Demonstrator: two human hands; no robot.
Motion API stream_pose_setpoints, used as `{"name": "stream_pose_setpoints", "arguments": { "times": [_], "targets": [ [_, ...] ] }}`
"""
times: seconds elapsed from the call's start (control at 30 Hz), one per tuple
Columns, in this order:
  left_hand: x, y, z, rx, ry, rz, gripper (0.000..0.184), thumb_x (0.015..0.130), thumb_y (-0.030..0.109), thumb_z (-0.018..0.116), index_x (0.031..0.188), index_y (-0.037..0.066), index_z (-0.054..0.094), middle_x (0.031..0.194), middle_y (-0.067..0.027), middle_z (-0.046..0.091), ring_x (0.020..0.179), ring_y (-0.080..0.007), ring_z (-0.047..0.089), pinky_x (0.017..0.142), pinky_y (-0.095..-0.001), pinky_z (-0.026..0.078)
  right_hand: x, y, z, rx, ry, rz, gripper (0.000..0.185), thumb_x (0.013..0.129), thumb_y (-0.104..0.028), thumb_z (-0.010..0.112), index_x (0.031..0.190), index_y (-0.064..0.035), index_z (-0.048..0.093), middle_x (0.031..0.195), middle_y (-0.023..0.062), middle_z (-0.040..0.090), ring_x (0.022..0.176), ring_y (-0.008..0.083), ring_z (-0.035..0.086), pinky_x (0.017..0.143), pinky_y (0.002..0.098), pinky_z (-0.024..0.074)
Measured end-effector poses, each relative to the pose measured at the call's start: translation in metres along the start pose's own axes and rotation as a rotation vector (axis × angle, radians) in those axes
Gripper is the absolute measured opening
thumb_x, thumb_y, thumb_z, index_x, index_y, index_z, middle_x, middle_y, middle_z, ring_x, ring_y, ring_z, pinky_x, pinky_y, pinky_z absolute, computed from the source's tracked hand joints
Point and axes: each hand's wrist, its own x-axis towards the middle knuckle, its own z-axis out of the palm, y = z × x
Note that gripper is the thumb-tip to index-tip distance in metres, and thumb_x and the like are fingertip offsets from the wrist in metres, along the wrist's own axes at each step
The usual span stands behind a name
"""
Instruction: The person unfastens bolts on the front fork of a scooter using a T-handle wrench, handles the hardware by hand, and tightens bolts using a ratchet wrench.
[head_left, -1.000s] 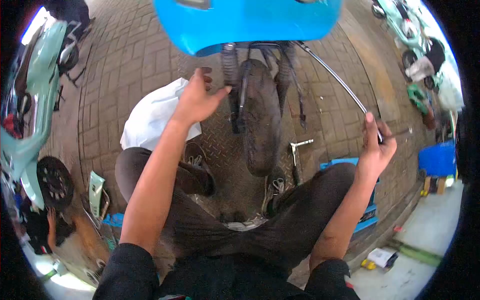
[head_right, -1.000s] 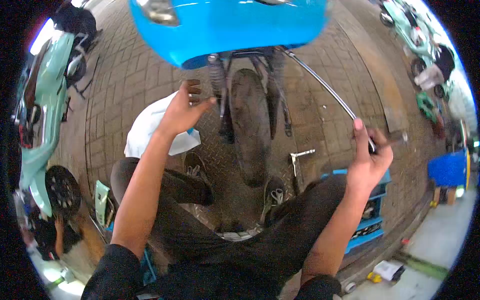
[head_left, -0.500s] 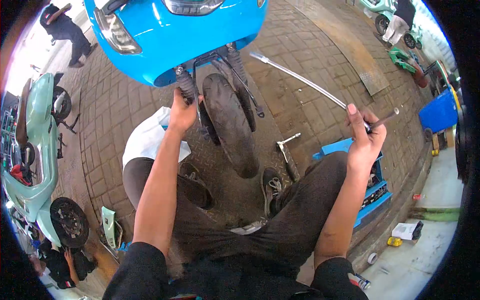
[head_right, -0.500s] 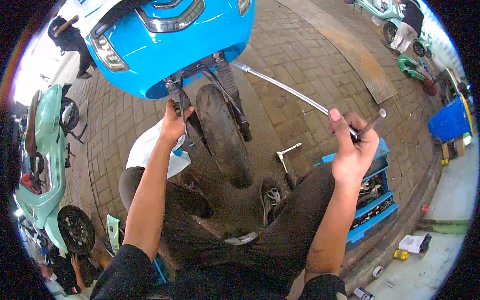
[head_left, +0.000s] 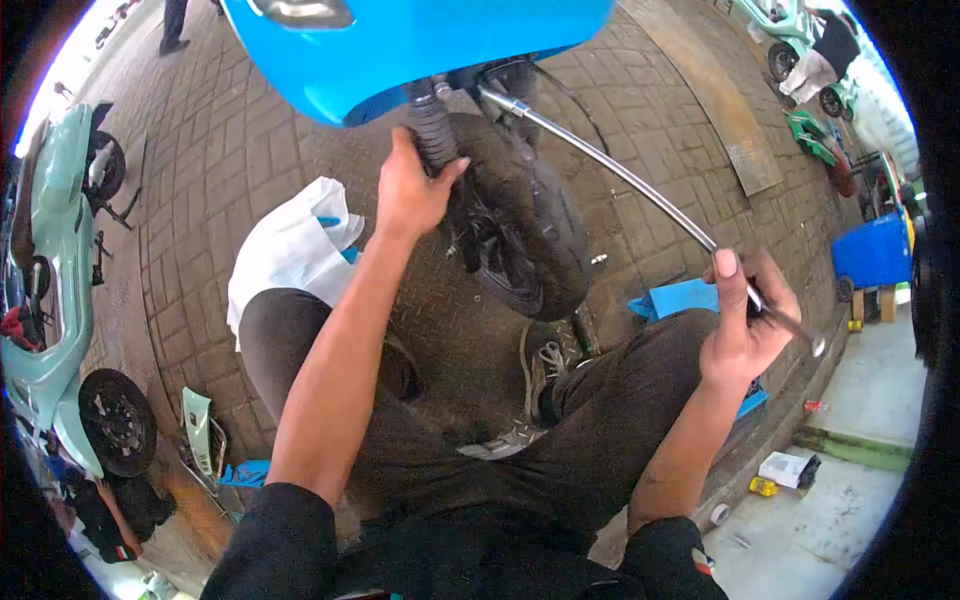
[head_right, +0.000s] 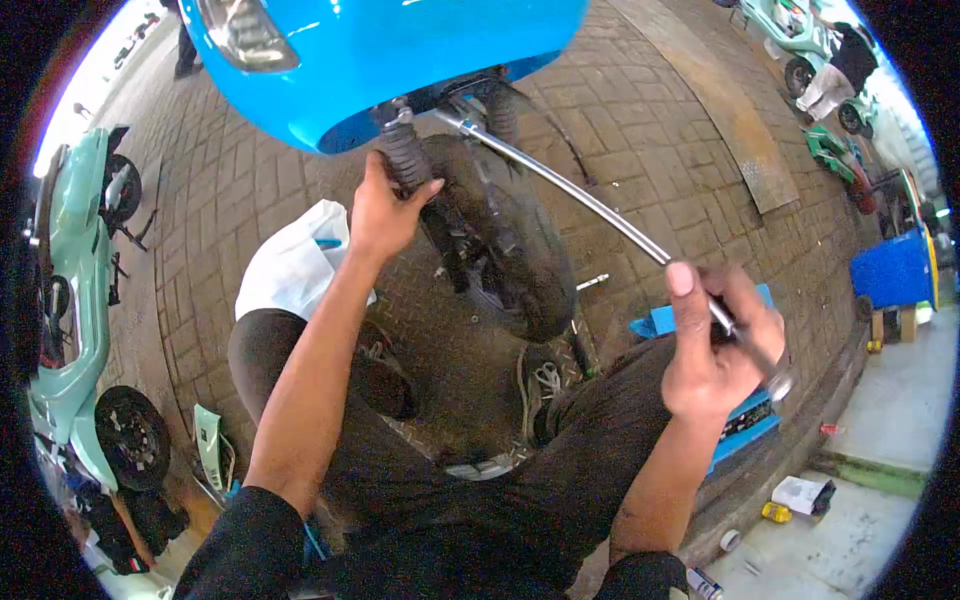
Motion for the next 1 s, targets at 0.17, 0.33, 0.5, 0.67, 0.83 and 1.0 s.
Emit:
{"name": "stream_pose_setpoints", "arguments": {
  "times": [0.17, 0.33, 0.5, 0.67, 0.83, 1.0],
  "targets": [
    [0.0, 0.006, 0.0, -0.01, -0.002, -0.036, 0.06, 0.08, 0.026, 0.089, 0.113, -0.002, 0.046, 0.104, -0.0298, 0.07, 0.104, -0.0517, 0.066, 0.086, -0.0563, 0.053, -0.001, -0.035, 0.027, -0.284, -0.096, -0.296, 0.017, 0.085, -0.008, 0.08, 0.079, 0.0013, 0.068, 0.065, 0.0099, 0.062, 0.052, 0.021, 0.055, 0.052, 0.031, 0.0398],
    [0.001, 0.002, -0.002, 0.0, 0.016, -0.098, 0.064, 0.078, 0.029, 0.091, 0.116, -0.001, 0.048, 0.106, -0.0278, 0.072, 0.108, -0.0483, 0.067, 0.089, -0.0537, 0.053, -0.002, -0.058, 0.04, -0.334, -0.07, -0.354, 0.019, 0.084, -0.005, 0.081, 0.076, -0.0002, 0.065, 0.065, 0.0113, 0.062, 0.054, 0.0235, 0.056, 0.052, 0.0326, 0.0409],
    [0.002, 0.011, -0.01, -0.033, 0.011, -0.132, 0.064, 0.077, 0.027, 0.091, 0.116, -0.001, 0.048, 0.105, -0.0287, 0.072, 0.106, -0.05, 0.067, 0.087, -0.0559, 0.053, -0.005, -0.064, 0.045, -0.368, -0.1, -0.472, 0.02, 0.085, -0.006, 0.082, 0.077, -0.0009, 0.064, 0.066, 0.0108, 0.061, 0.054, 0.0253, 0.055, 0.052, 0.0347, 0.0419],
    [-0.001, 0.027, -0.001, 0.009, 0.051, -0.167, 0.058, 0.078, 0.017, 0.089, 0.117, 0.002, 0.049, 0.109, -0.026, 0.07, 0.103, -0.0476, 0.069, 0.086, -0.0566, 0.055, -0.012, -0.067, 0.042, -0.418, -0.092, -0.407, 0.021, 0.086, -0.007, 0.081, 0.077, -0.0004, 0.064, 0.066, 0.0111, 0.06, 0.054, 0.0262, 0.055, 0.052, 0.0362, 0.0406],
    [-0.004, 0.042, 0.02, 0.003, 0.035, -0.168, 0.059, 0.079, 0.018, 0.089, 0.12, 0.003, 0.049, 0.114, -0.0242, 0.067, 0.102, -0.0468, 0.069, 0.085, -0.054, 0.058, -0.008, -0.061, 0.035, -0.483, -0.057, -0.355, 0.023, 0.089, -0.011, 0.079, 0.076, -0.0008, 0.063, 0.063, 0.0107, 0.056, 0.052, 0.025, 0.051, 0.05, 0.0376, 0.0369],
    [-0.003, 0.056, 0.05, -0.025, 0.039, -0.084, 0.062, 0.081, 0.024, 0.088, 0.123, 0.001, 0.048, 0.113, -0.0284, 0.067, 0.103, -0.0496, 0.067, 0.084, -0.0555, 0.057, 0.008, -0.045, 0.02, -0.562, -0.05, -0.375, 0.023, 0.093, -0.009, 0.075, 0.076, 0.0007, 0.063, 0.062, 0.0091, 0.053, 0.053, 0.0214, 0.048, 0.051, 0.0368, 0.0351]
  ]
}}
